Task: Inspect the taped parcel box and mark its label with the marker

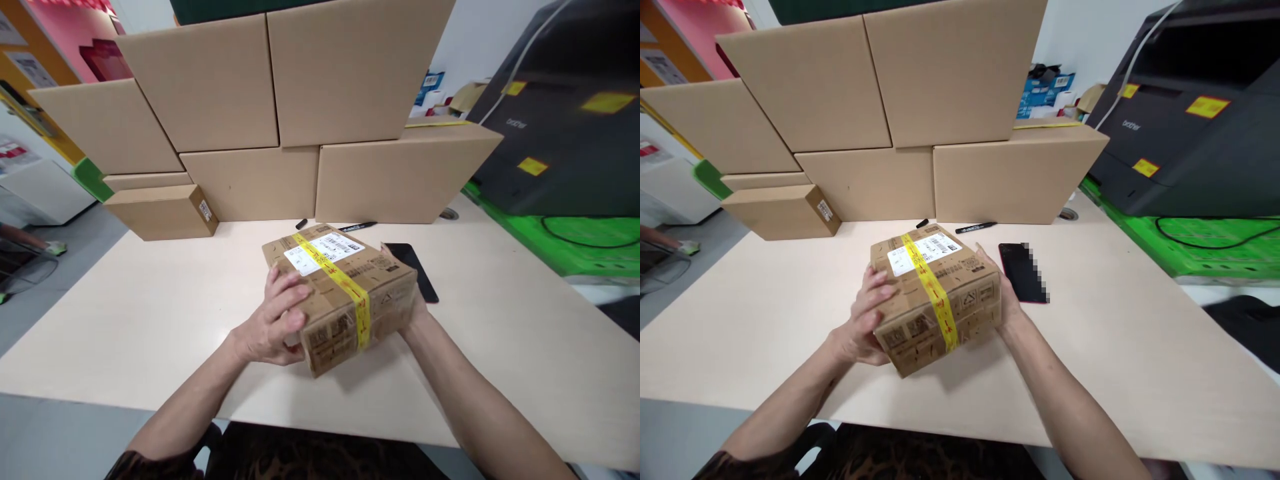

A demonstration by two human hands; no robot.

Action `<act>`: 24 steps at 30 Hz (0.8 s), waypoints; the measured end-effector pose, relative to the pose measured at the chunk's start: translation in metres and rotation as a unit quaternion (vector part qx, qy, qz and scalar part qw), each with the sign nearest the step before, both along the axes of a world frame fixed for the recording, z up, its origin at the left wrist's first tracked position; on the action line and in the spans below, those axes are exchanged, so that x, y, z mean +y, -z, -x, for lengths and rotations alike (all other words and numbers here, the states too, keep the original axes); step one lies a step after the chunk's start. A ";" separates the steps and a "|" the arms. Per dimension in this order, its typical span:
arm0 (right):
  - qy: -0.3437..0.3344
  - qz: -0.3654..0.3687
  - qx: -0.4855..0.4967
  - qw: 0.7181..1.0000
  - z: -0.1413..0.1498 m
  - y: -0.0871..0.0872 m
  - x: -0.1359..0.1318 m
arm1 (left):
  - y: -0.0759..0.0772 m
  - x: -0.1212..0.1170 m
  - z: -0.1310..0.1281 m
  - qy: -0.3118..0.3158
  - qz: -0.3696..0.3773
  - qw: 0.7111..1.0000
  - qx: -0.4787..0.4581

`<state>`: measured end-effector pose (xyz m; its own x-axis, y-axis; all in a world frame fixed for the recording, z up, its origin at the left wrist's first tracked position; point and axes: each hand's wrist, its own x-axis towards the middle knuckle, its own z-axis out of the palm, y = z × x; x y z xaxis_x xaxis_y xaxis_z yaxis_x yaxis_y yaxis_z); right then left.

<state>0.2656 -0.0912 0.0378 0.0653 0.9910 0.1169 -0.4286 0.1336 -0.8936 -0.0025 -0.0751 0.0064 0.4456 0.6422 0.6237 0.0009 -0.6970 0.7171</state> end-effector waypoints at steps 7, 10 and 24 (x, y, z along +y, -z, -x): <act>-0.065 0.122 0.032 0.990 -0.023 -0.010 0.001 | 0.013 0.009 0.010 0.034 -0.171 0.970 0.168; -0.046 0.125 0.024 0.991 -0.026 -0.011 0.001 | 0.013 0.013 0.008 0.032 -0.175 0.972 0.153; -0.008 -0.059 -0.053 0.997 0.018 0.020 -0.008 | -0.027 0.005 -0.015 0.013 0.417 0.895 -0.159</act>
